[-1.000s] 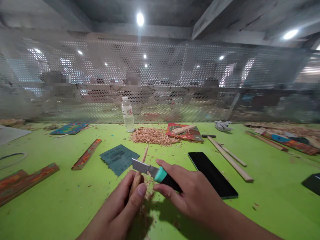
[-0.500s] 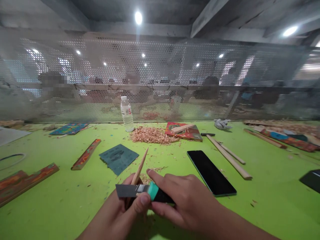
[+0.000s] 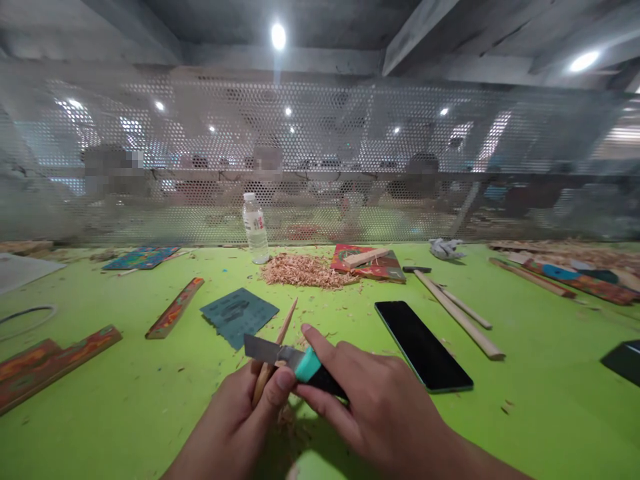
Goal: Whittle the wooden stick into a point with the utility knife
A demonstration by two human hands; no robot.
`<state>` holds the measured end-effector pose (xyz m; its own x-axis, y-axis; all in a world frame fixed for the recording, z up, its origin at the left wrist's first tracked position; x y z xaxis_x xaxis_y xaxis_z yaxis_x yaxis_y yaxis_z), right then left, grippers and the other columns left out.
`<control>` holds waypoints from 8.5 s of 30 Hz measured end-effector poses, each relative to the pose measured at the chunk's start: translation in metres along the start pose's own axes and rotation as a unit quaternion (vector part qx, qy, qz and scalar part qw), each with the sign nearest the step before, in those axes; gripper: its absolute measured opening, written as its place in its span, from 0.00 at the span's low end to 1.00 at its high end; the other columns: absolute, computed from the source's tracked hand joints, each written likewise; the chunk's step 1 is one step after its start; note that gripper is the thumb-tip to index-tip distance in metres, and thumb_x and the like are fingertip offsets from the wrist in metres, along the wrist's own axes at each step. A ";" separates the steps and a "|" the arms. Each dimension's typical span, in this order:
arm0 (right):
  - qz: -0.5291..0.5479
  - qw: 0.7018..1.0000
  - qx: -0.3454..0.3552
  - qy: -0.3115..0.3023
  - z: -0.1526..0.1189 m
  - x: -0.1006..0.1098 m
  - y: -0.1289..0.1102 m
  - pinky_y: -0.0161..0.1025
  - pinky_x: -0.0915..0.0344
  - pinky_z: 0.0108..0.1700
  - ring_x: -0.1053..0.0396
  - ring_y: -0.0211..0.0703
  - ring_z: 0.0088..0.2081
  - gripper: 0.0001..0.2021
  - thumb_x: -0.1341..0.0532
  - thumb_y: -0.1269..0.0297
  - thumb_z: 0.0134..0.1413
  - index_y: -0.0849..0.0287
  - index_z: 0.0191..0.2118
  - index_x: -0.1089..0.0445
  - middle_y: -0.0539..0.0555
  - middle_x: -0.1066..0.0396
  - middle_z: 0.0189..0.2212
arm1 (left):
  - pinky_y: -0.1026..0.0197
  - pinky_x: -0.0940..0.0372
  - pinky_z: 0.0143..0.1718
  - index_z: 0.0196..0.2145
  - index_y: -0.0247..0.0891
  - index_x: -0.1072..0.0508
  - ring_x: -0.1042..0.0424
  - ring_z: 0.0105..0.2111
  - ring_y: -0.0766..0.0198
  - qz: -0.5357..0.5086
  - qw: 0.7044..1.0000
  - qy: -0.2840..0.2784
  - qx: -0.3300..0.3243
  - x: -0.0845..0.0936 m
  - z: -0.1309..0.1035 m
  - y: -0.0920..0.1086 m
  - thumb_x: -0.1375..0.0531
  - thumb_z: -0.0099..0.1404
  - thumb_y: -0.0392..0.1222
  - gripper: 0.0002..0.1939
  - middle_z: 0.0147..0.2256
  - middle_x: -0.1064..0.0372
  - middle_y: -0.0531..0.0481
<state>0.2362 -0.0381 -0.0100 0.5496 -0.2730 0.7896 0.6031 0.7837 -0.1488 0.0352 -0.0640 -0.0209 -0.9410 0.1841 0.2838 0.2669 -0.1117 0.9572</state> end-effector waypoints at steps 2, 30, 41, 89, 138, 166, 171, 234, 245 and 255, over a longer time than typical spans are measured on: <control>0.004 1.000 -0.012 0.024 -0.001 0.000 0.005 0.42 0.23 0.33 0.17 0.49 0.34 0.24 0.48 0.52 0.79 0.55 0.71 0.39 0.58 0.16 0.41 | 0.57 0.37 0.41 0.37 0.41 0.31 0.30 0.38 0.55 0.007 1.000 0.011 -0.004 0.000 -0.001 -0.001 0.48 0.77 0.64 0.24 0.36 0.26 0.47; -0.017 0.998 0.027 -0.049 -0.001 -0.001 -0.001 0.46 0.21 0.28 0.17 0.52 0.29 0.27 0.54 0.52 0.80 0.68 0.66 0.33 0.62 0.16 0.37 | 0.53 0.34 0.46 0.34 0.39 0.24 0.28 0.38 0.52 0.007 1.000 -0.020 -0.016 0.002 0.000 -0.002 0.47 0.76 0.62 0.26 0.34 0.24 0.45; -0.043 0.999 0.000 0.010 -0.003 0.000 -0.004 0.44 0.22 0.28 0.16 0.52 0.32 0.25 0.50 0.53 0.79 0.63 0.69 0.38 0.59 0.16 0.39 | 0.55 0.35 0.42 0.34 0.40 0.28 0.27 0.37 0.53 0.000 1.000 0.012 0.008 0.001 0.001 0.000 0.46 0.75 0.66 0.27 0.35 0.23 0.44; -0.076 0.997 0.016 -0.025 -0.004 -0.012 -0.008 0.42 0.24 0.24 0.17 0.49 0.28 0.29 0.59 0.51 0.82 0.69 0.64 0.33 0.58 0.16 0.35 | 0.56 0.33 0.42 0.36 0.35 0.19 0.28 0.39 0.51 -0.124 0.991 0.040 0.030 0.001 0.004 -0.003 0.35 0.67 0.63 0.24 0.35 0.22 0.43; 0.203 0.954 -0.149 -0.161 0.013 -0.003 0.000 0.38 0.34 0.36 0.25 0.44 0.33 0.13 0.42 0.53 0.72 0.55 0.40 0.27 0.51 0.21 0.33 | 0.60 0.39 0.38 0.42 0.36 0.26 0.35 0.34 0.63 -0.314 0.944 -0.068 0.081 0.002 0.009 -0.016 0.29 0.64 0.63 0.26 0.35 0.32 0.49; 0.106 0.990 -0.048 -0.077 -0.005 -0.016 -0.004 0.42 0.21 0.38 0.16 0.52 0.38 0.13 0.46 0.57 0.75 0.57 0.52 0.27 0.59 0.17 0.40 | 0.59 0.38 0.37 0.32 0.35 0.23 0.38 0.31 0.61 -0.187 0.981 -0.005 0.062 -0.005 0.002 -0.007 0.35 0.59 0.76 0.35 0.28 0.34 0.51; 0.136 0.988 -0.072 -0.006 0.004 -0.001 -0.002 0.35 0.26 0.32 0.21 0.44 0.30 0.10 0.42 0.55 0.74 0.53 0.49 0.26 0.51 0.19 0.32 | 0.60 0.40 0.36 0.35 0.35 0.25 0.39 0.32 0.61 -0.189 0.981 -0.020 0.043 -0.003 0.002 -0.007 0.37 0.65 0.72 0.31 0.31 0.34 0.49; 0.132 0.980 -0.008 -0.147 0.006 0.004 0.003 0.44 0.22 0.43 0.16 0.53 0.43 0.19 0.45 0.54 0.76 0.59 0.60 0.27 0.62 0.16 0.48 | 0.50 0.36 0.51 0.48 0.38 0.21 0.31 0.45 0.50 -0.165 0.985 -0.054 0.023 0.000 0.001 -0.010 0.37 0.65 0.71 0.32 0.42 0.26 0.42; 0.028 0.994 0.002 -0.105 -0.003 -0.005 -0.003 0.48 0.20 0.32 0.15 0.56 0.34 0.26 0.53 0.54 0.79 0.68 0.66 0.32 0.63 0.16 0.41 | 0.59 0.39 0.36 0.32 0.36 0.27 0.37 0.32 0.60 -0.117 0.991 -0.024 0.054 -0.003 -0.002 -0.018 0.39 0.68 0.67 0.27 0.27 0.36 0.52; 0.019 0.996 -0.013 -0.084 -0.003 -0.006 -0.008 0.46 0.20 0.29 0.16 0.55 0.32 0.27 0.54 0.51 0.80 0.67 0.62 0.29 0.62 0.15 0.39 | 0.60 0.37 0.35 0.35 0.33 0.22 0.36 0.31 0.61 -0.215 0.974 -0.037 0.064 -0.006 0.002 -0.002 0.36 0.64 0.72 0.33 0.31 0.27 0.46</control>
<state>0.2299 -0.0447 -0.0155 0.4693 -0.1437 0.8713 0.5993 0.7765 -0.1947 0.0408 -0.0630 -0.0243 -0.9554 0.2566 -0.1464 -0.1208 0.1131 0.9862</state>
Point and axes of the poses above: each hand's wrist, its own z-axis towards the middle knuckle, its own x-axis out of the back of the hand, y = z × x, the point moved 1 cm from there along z, towards the middle knuckle
